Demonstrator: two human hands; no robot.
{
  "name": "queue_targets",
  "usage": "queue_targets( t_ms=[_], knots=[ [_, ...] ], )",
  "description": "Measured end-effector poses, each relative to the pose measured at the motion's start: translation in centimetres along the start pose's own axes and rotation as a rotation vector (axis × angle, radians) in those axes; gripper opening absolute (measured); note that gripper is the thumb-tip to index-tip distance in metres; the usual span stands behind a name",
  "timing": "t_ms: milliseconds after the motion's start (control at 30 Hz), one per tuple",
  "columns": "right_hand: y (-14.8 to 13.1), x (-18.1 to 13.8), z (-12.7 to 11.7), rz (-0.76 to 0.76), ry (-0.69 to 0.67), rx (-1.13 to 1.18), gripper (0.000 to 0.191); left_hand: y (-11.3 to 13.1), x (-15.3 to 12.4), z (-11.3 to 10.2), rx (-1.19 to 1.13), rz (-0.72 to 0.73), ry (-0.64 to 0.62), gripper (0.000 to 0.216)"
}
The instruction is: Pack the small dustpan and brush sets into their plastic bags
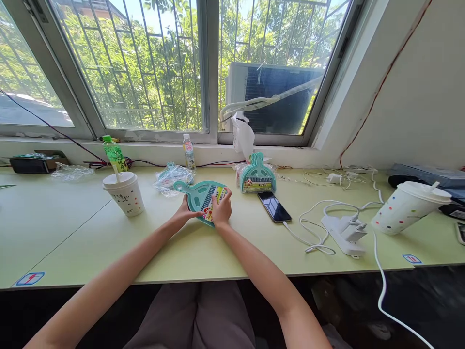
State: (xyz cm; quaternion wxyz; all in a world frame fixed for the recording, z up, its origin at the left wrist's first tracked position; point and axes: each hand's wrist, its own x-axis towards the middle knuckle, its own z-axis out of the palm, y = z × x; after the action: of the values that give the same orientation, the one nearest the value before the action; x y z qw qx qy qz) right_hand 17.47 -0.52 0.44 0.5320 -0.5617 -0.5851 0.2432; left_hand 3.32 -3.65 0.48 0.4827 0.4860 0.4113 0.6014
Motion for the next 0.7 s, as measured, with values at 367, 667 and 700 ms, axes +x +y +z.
queue_targets(
  t_ms=[367,667,700],
  knots=[
    [1.0,2.4,0.4,0.213,-0.268,0.457,0.046,0.5,0.8,-1.6,-0.101,-0.101,0.151,0.088],
    [2.2,3.3,0.1,0.448,-0.609,0.697,0.023,0.7,2.4,-4.3,0.148,-0.061,-0.024,0.063],
    [2.2,3.4,0.0,0.445,-0.587,0.712,0.022,0.8,2.6,-4.8,0.211,-0.054,-0.006,0.055]
  ],
)
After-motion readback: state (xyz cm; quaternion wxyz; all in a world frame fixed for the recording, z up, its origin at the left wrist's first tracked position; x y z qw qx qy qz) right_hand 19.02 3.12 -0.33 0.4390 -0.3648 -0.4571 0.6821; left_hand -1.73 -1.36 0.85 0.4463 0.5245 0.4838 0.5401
